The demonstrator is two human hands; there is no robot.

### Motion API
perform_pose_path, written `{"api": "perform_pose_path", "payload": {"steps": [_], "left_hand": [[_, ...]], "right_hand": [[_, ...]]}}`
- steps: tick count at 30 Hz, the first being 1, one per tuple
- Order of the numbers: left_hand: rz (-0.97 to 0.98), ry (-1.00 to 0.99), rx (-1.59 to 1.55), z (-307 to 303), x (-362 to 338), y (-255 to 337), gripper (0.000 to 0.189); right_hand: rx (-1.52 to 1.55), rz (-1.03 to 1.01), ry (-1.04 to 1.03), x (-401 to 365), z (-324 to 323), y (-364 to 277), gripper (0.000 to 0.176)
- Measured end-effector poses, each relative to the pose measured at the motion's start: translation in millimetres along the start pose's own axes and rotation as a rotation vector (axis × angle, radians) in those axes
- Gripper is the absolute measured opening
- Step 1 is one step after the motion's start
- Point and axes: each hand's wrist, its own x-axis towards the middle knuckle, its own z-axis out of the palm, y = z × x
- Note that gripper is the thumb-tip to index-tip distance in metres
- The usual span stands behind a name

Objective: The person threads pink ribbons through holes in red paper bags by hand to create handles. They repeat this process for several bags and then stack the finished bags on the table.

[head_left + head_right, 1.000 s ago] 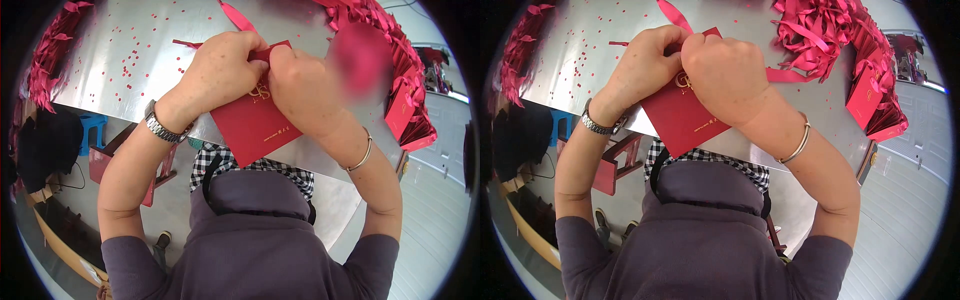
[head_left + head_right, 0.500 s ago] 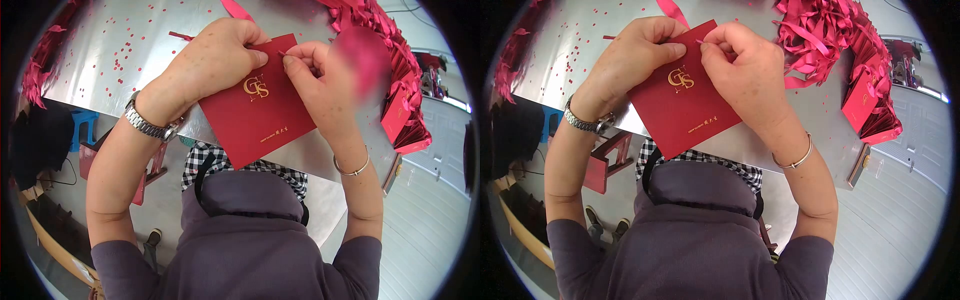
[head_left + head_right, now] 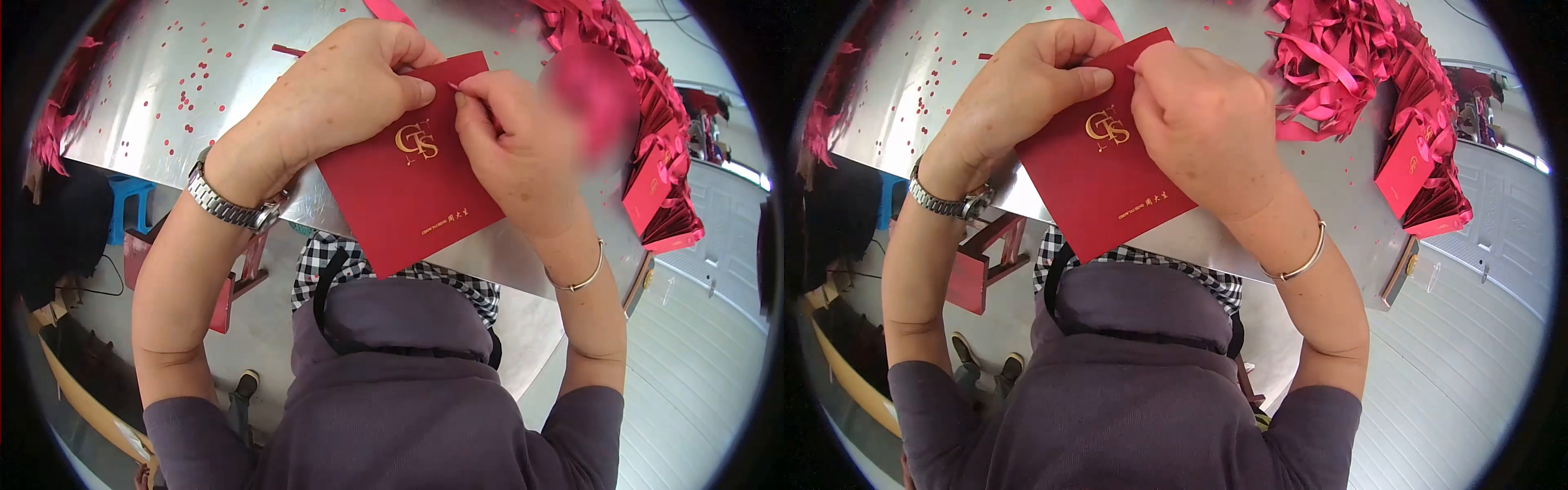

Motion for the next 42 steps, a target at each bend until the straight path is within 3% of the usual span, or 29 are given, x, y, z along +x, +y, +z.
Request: {"api": "perform_pose_path", "payload": {"steps": [4,6,8,10,12,13,15,16,18,19,23,25,26,29,32,39,42], "left_hand": [[0.103,0.029,0.046,3,1,-7,0.018],[0.126,0.045,0.049,5,3,-12,0.018],[0.243,0.167,0.150,9,6,-15,0.026],[0.207,0.146,0.148,8,4,-10,0.026],[0.174,0.131,0.142,8,3,-10,0.026],[0.231,0.165,0.186,9,5,-15,0.026],[0.290,0.208,0.229,10,5,-17,0.026],[0.268,0.205,0.231,12,5,-15,0.025],[0.245,0.199,0.237,13,5,-14,0.025],[0.237,0.197,0.243,13,5,-14,0.025],[0.253,0.207,0.268,12,5,-14,0.025],[0.221,0.204,0.199,9,3,-11,0.026],[0.189,0.197,0.133,7,2,-9,0.026],[0.210,0.190,0.125,5,6,-13,0.028],[0.197,0.184,0.111,5,6,-13,0.028],[0.137,0.184,0.128,8,1,-6,0.027],[0.123,0.182,0.091,10,0,-8,0.026]], "right_hand": [[-0.115,-0.045,-0.090,8,-6,-5,0.009],[-0.390,-0.181,-0.264,13,-7,-12,0.009],[-0.434,-0.218,-0.297,16,-3,-18,0.009],[-0.485,-0.253,-0.327,18,-2,-18,0.010],[-0.295,-0.051,-0.281,24,-1,-7,0.010],[-0.298,-0.055,-0.279,24,-1,-3,0.010],[0.261,0.429,-0.287,22,0,3,0.008],[0.260,0.428,-0.284,20,1,3,0.008],[-0.217,-0.010,-0.218,16,6,-3,0.008],[-0.335,-0.083,-0.300,13,5,-9,0.009],[-0.365,-0.102,-0.306,16,4,-8,0.010],[0.093,0.293,-0.230,23,1,2,0.013],[0.341,0.572,-0.303,25,-1,8,0.014],[0.460,0.473,-0.167,8,-4,6,0.012],[0.496,0.513,-0.072,-1,-1,6,0.010],[0.496,0.480,-0.070,-1,6,8,0.009],[0.362,0.423,-0.141,6,2,6,0.008]]}}
